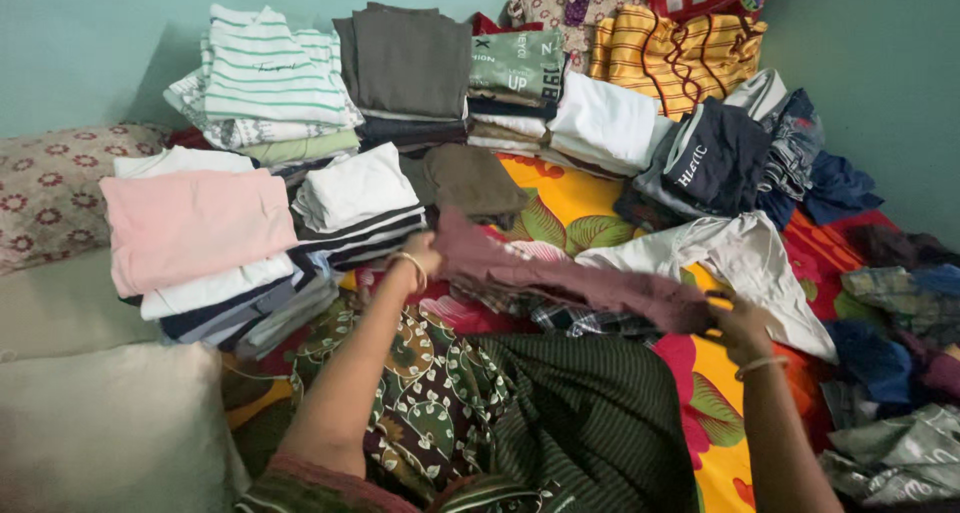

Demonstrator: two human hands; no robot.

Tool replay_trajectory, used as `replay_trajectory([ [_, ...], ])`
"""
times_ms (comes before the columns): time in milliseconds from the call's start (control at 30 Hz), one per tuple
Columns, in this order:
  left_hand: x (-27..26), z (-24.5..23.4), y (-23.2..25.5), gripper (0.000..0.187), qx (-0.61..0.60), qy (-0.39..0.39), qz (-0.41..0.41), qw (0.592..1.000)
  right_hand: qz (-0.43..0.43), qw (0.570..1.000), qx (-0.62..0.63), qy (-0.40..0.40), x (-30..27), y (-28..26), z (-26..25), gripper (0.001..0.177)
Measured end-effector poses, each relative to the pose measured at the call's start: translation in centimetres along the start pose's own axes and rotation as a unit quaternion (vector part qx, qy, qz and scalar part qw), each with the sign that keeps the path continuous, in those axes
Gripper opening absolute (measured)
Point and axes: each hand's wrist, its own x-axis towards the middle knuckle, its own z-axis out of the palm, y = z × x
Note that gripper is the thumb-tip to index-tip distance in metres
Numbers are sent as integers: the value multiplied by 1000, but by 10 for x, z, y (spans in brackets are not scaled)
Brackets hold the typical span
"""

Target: The person sorts a large pile of laundry on a bed by hand, picking up individual garments including shirts, shorts, and trousers, and placing them into organized stacks according to their type.

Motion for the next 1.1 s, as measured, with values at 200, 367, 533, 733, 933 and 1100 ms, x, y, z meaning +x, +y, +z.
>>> replay_trajectory([
  [200,22,43,10,54,39,0,127,991,-101,995,-16,-4,9,-13,23,39],
  [367,-12,140,132,25,104,-102,286,947,-232,969,53,-65,-27,-115,94,45],
  [533,-89,197,210,47,299,-147,379,864,-309,943,32,-120,-78,-183,180,43],
  [733,-44,168,207,46,194,-70,396,895,-389,899,74,-186,-82,-187,174,78],
  [933,-52,147,250,51,160,-312,456,818,-369,901,-58,-222,-58,-131,166,95],
  [1100,-20,111,240,52,220,-246,456,827,-162,946,-36,-279,-56,-84,146,69],
])
